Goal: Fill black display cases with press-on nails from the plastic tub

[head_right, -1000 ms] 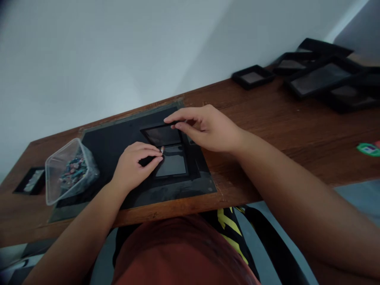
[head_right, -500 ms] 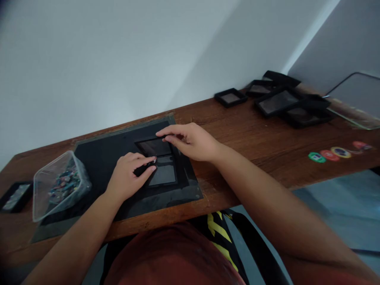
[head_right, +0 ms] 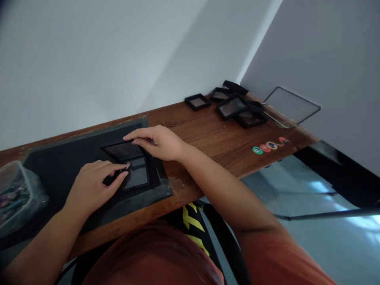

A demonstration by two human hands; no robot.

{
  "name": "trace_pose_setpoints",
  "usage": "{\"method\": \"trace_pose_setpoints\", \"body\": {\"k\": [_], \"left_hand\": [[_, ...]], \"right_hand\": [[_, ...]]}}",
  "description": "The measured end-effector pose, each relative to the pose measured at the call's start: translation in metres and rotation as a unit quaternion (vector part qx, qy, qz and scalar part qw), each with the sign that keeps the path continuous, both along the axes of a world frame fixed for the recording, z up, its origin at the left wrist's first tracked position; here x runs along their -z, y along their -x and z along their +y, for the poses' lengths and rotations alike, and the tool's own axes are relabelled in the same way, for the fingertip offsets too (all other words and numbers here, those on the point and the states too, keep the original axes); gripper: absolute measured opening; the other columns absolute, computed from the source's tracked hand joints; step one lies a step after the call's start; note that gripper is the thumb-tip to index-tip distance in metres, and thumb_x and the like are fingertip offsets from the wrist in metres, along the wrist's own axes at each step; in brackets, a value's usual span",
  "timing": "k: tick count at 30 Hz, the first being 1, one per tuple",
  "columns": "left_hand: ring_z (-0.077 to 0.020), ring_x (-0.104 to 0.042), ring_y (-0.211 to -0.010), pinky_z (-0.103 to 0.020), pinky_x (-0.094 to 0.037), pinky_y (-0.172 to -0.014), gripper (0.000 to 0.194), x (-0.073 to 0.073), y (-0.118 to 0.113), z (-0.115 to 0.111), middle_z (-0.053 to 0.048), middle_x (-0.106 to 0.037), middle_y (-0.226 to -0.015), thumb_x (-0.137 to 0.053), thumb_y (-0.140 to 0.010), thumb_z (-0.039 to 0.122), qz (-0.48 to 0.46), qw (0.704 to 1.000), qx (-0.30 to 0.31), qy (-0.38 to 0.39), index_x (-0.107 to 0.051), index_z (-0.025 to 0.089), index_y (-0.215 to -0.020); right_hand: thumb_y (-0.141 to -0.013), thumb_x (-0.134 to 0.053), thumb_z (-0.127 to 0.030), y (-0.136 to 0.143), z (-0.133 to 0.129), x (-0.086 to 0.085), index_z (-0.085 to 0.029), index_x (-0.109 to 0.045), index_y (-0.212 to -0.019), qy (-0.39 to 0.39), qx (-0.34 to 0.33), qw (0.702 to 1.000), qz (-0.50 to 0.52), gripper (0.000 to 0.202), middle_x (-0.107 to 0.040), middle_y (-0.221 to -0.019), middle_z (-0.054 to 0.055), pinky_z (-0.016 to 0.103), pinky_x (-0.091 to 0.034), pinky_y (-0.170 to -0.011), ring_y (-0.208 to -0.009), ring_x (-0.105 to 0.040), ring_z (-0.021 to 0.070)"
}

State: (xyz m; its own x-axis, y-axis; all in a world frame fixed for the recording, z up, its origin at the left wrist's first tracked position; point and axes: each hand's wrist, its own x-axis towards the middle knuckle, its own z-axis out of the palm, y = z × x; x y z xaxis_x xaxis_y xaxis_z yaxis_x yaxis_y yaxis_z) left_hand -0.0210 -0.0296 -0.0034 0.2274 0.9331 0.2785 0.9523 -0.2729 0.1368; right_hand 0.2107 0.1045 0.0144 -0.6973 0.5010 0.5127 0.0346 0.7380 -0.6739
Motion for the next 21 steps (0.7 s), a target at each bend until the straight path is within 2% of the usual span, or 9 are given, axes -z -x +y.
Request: {"method": "trace_pose_setpoints", "body": {"k": [2,5,7,11,17,21], "left_hand": [[-0.0245,-0.064,-0.084,-0.04,-0.042,-0.078,0.026,0.0002,0.0003,0.0001,-0.002,-0.071,-0.084,-0.058,-0.1,0.041,0.004,1.0,-0.003,-0.004,-0.076,0.026,-0.11],[-0.0238,-0.065,-0.087,-0.039,-0.047,-0.081,0.037,0.0027,0.0012,0.0015,-0.004,-0.071,-0.09,-0.054,-0.102,0.042,-0.024,1.0,0.011,0.0,-0.069,0.023,-0.13],[-0.0221,-0.066,-0.089,-0.037,-0.05,-0.081,0.042,0.0048,0.0018,0.0027,-0.005,-0.071,-0.098,-0.047,-0.105,0.04,-0.039,0.998,0.036,0.027,-0.063,0.025,-0.141],[-0.0209,-0.066,-0.084,-0.035,-0.052,-0.078,0.042,0.0064,0.002,0.0036,-0.005,-0.07,-0.099,-0.04,-0.107,0.04,-0.021,0.996,0.039,0.071,-0.069,0.029,-0.135],[-0.0236,-0.067,-0.086,-0.038,-0.053,-0.082,0.042,0.0036,0.0031,0.0007,-0.007,-0.072,-0.094,-0.045,-0.105,0.044,-0.032,0.998,0.021,0.049,-0.073,0.024,-0.128],[-0.024,-0.065,-0.084,-0.039,-0.05,-0.079,0.04,0.0016,0.007,0.0002,-0.005,-0.071,-0.087,-0.048,-0.103,0.043,-0.05,0.998,0.008,0.041,-0.075,0.023,-0.125]], "right_hand": [[-0.104,-0.055,-0.025,0.0004,0.0004,0.0009,-0.018,-0.073,-0.126,0.002,-0.002,1.0,0.005,0.029,-0.078,-0.111,0.004,0.026,-0.055,-0.08,-0.088,-0.071,0.0127],[-0.104,-0.055,-0.025,0.0018,0.0011,0.0029,-0.018,-0.074,-0.124,0.011,-0.012,1.0,0.023,0.028,-0.077,-0.117,0.004,0.026,-0.056,-0.085,-0.098,-0.071,0.0132],[-0.104,-0.056,-0.025,0.0025,0.0013,0.004,-0.019,-0.074,-0.123,0.022,-0.015,0.999,0.029,0.028,-0.076,-0.119,0.004,0.026,-0.056,-0.087,-0.103,-0.071,0.0132],[-0.104,-0.057,-0.027,0.0029,0.0007,0.0047,-0.019,-0.074,-0.123,0.042,-0.012,0.999,0.029,0.027,-0.077,-0.117,0.004,0.026,-0.057,-0.085,-0.098,-0.072,0.0122],[-0.103,-0.058,-0.026,0.0026,0.0008,0.0047,-0.019,-0.075,-0.123,0.044,-0.015,0.998,0.035,0.027,-0.076,-0.12,0.005,0.029,-0.057,-0.094,-0.109,-0.071,0.015],[-0.103,-0.058,-0.026,0.0017,0.0013,0.0048,-0.019,-0.074,-0.124,0.042,-0.015,0.998,0.032,0.028,-0.076,-0.121,0.005,0.029,-0.058,-0.093,-0.11,-0.071,0.0158]]}}
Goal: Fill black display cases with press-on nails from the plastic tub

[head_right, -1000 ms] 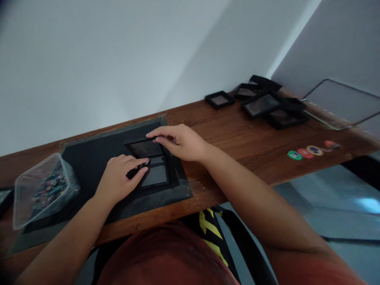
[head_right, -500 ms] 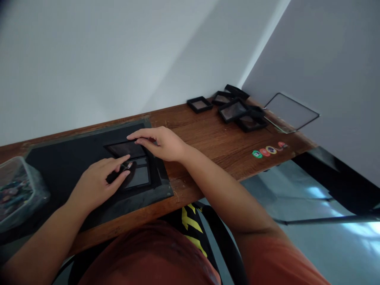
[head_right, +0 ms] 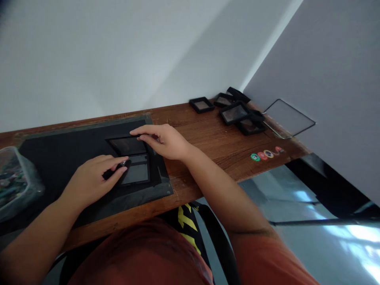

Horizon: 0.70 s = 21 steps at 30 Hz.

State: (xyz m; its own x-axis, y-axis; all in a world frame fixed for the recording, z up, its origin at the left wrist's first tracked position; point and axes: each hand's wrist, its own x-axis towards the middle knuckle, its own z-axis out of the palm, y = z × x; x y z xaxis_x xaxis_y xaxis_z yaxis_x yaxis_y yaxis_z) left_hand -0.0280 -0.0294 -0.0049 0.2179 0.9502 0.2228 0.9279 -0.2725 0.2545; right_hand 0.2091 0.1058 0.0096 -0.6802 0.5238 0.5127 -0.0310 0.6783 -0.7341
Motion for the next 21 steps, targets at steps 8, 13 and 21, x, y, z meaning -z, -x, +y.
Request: {"method": "trace_pose_setpoints", "body": {"k": [8,13,21], "left_hand": [[-0.0237,-0.06,-0.083,-0.039,-0.047,-0.077,0.034,0.002,0.0066,0.0037,-0.004,-0.072,-0.083,-0.054,-0.1,0.042,-0.025,1.0,-0.001,-0.016,-0.078,0.024,-0.117],[-0.0235,-0.061,-0.084,-0.039,-0.048,-0.078,0.032,0.0026,0.008,0.0039,-0.004,-0.073,-0.084,-0.055,-0.1,0.041,-0.04,0.999,-0.005,-0.017,-0.079,0.026,-0.115],[-0.0219,-0.063,-0.085,-0.038,-0.049,-0.08,0.03,0.0048,0.0109,0.0031,-0.002,-0.072,-0.088,-0.06,-0.097,0.046,-0.075,0.997,-0.026,0.011,-0.077,0.03,-0.115]], "right_hand": [[-0.102,-0.06,-0.026,-0.0025,-0.0009,-0.0011,-0.019,-0.075,-0.125,-0.006,0.01,1.0,-0.016,0.028,-0.077,-0.121,0.004,0.029,-0.059,-0.09,-0.106,-0.072,0.0155],[-0.101,-0.064,-0.031,-0.0036,-0.0005,0.0009,-0.019,-0.074,-0.129,0.029,0.012,0.999,-0.028,0.032,-0.078,-0.117,0.005,0.028,-0.06,-0.079,-0.093,-0.072,0.0147],[-0.096,-0.069,-0.037,0.0003,0.0027,0.0053,-0.018,-0.075,-0.126,0.116,-0.017,0.993,0.011,0.036,-0.078,-0.112,0.006,0.026,-0.059,-0.07,-0.079,-0.069,0.0119]]}}
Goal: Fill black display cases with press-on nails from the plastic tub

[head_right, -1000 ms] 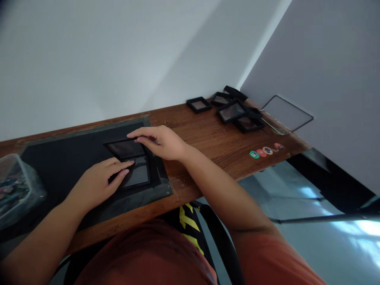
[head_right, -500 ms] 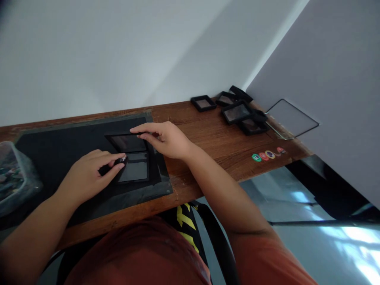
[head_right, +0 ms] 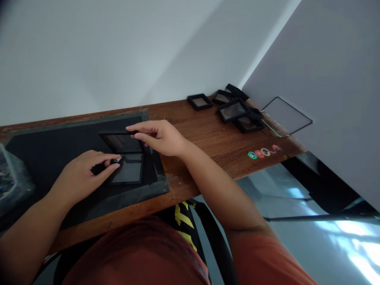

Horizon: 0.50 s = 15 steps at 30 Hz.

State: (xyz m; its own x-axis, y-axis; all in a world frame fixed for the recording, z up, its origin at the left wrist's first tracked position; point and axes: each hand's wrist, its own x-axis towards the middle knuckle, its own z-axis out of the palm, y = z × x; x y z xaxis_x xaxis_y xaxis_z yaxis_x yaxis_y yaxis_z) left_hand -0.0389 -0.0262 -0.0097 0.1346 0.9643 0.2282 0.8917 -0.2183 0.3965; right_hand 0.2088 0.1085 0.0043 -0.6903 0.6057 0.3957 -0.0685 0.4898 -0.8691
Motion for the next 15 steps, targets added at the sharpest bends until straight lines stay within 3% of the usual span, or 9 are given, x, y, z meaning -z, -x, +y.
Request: {"method": "trace_pose_setpoints", "body": {"k": [7,15], "left_hand": [[-0.0229,-0.061,-0.084,-0.038,-0.048,-0.079,0.033,0.0004,-0.0019,-0.0007,-0.002,-0.068,-0.087,-0.06,-0.097,0.049,-0.007,1.0,-0.005,0.013,-0.074,0.03,-0.119],[-0.024,-0.061,-0.088,-0.039,-0.047,-0.081,0.034,-0.0021,-0.0035,0.0003,-0.004,-0.069,-0.09,-0.057,-0.098,0.051,0.008,1.0,-0.003,0.023,-0.071,0.026,-0.117]], "right_hand": [[-0.094,-0.071,-0.037,0.0014,-0.0016,-0.0012,-0.019,-0.077,-0.125,0.021,0.007,1.0,0.004,0.036,-0.079,-0.104,0.004,0.022,-0.057,-0.064,-0.071,-0.065,0.0093],[-0.098,-0.068,-0.039,-0.0009,-0.0011,-0.0005,-0.019,-0.075,-0.128,-0.03,0.014,0.999,-0.01,0.037,-0.079,-0.105,0.005,0.024,-0.057,-0.068,-0.072,-0.066,0.0101]]}}
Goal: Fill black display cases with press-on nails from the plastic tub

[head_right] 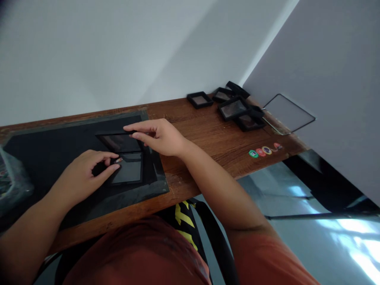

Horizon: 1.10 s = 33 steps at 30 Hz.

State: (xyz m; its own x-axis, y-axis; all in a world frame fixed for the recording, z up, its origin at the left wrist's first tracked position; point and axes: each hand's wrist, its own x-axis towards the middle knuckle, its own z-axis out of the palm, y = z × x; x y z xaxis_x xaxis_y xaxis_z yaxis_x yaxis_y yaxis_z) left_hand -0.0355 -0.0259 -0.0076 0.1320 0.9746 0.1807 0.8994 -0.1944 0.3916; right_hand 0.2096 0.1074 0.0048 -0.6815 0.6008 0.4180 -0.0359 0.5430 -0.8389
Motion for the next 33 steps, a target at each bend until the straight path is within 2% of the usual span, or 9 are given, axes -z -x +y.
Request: {"method": "trace_pose_setpoints", "body": {"k": [3,6,9,14,20,23,26,33], "left_hand": [[-0.0248,-0.061,-0.088,-0.041,-0.047,-0.081,0.033,0.0,0.0,-0.001,-0.004,-0.069,-0.091,-0.057,-0.098,0.051,0.007,1.0,0.002,0.007,-0.07,0.027,-0.117],[-0.0257,-0.061,-0.087,-0.042,-0.046,-0.079,0.026,-0.001,-0.001,-0.002,-0.004,-0.069,-0.088,-0.058,-0.097,0.049,0.015,1.0,-0.006,0.005,-0.07,0.026,-0.099],[-0.0257,-0.061,-0.088,-0.042,-0.047,-0.08,0.022,-0.002,-0.003,-0.003,-0.004,-0.071,-0.09,-0.062,-0.094,0.046,0.008,1.0,0.023,-0.015,-0.066,0.025,-0.088],[-0.0242,-0.061,-0.089,-0.041,-0.048,-0.084,0.019,-0.004,-0.004,-0.004,-0.004,-0.073,-0.094,-0.063,-0.094,0.043,-0.011,0.997,0.068,-0.04,-0.066,0.024,-0.091],[-0.0218,-0.06,-0.084,-0.037,-0.047,-0.077,0.02,-0.002,-0.002,-0.004,-0.002,-0.065,-0.087,-0.062,-0.094,0.042,-0.029,0.999,0.001,-0.034,-0.069,0.026,-0.104],[-0.0212,-0.059,-0.085,-0.036,-0.046,-0.075,0.023,0.001,-0.002,-0.002,-0.001,-0.064,-0.089,-0.062,-0.095,0.04,-0.019,0.999,-0.004,-0.035,-0.068,0.026,-0.112],[-0.022,-0.06,-0.09,-0.038,-0.047,-0.082,0.024,-0.001,-0.003,-0.001,-0.003,-0.064,-0.092,-0.063,-0.095,0.037,-0.01,0.998,0.012,-0.054,-0.068,0.023,-0.113],[-0.0221,-0.062,-0.096,-0.039,-0.049,-0.091,0.02,-0.01,-0.01,-0.01,-0.006,-0.07,-0.101,-0.07,-0.092,0.033,-0.05,0.991,0.036,-0.115,-0.067,0.02,-0.106]], "right_hand": [[-0.098,-0.068,-0.039,0.0,0.0,0.0,-0.019,-0.075,-0.128,-0.014,0.002,1.0,-0.002,0.037,-0.078,-0.11,0.006,0.025,-0.059,-0.075,-0.083,-0.069,0.0125],[-0.098,-0.067,-0.036,-0.001,0.0,-0.002,-0.019,-0.076,-0.127,-0.027,0.002,1.0,-0.002,0.035,-0.077,-0.114,0.006,0.025,-0.059,-0.079,-0.089,-0.07,0.0132],[-0.098,-0.067,-0.033,-0.001,0.0,-0.003,-0.018,-0.076,-0.127,-0.041,0.006,0.999,-0.003,0.033,-0.078,-0.114,0.006,0.025,-0.058,-0.078,-0.085,-0.069,0.0124],[-0.099,-0.066,-0.033,-0.001,-0.001,-0.003,-0.019,-0.076,-0.127,-0.042,0.012,0.999,-0.003,0.033,-0.078,-0.112,0.006,0.027,-0.059,-0.079,-0.085,-0.069,0.0132],[-0.1,-0.065,-0.033,-0.002,-0.002,-0.003,-0.018,-0.075,-0.128,-0.051,0.017,0.998,-0.012,0.034,-0.078,-0.112,0.006,0.027,-0.058,-0.078,-0.083,-0.068,0.013],[-0.1,-0.065,-0.032,-0.003,-0.002,-0.004,-0.018,-0.076,-0.128,-0.057,0.016,0.998,-0.012,0.033,-0.077,-0.115,0.006,0.027,-0.059,-0.081,-0.087,-0.071,0.0141],[-0.1,-0.065,-0.031,-0.003,-0.001,-0.004,-0.02,-0.076,-0.127,-0.064,0.013,0.998,-0.01,0.032,-0.077,-0.118,0.005,0.029,-0.06,-0.084,-0.092,-0.073,0.0161],[-0.099,-0.067,-0.035,-0.003,-0.003,-0.004,-0.024,-0.076,-0.127,-0.042,0.009,0.999,-0.014,0.031,-0.077,-0.12,0.005,0.036,-0.061,-0.098,-0.107,-0.075,0.0203]]}}
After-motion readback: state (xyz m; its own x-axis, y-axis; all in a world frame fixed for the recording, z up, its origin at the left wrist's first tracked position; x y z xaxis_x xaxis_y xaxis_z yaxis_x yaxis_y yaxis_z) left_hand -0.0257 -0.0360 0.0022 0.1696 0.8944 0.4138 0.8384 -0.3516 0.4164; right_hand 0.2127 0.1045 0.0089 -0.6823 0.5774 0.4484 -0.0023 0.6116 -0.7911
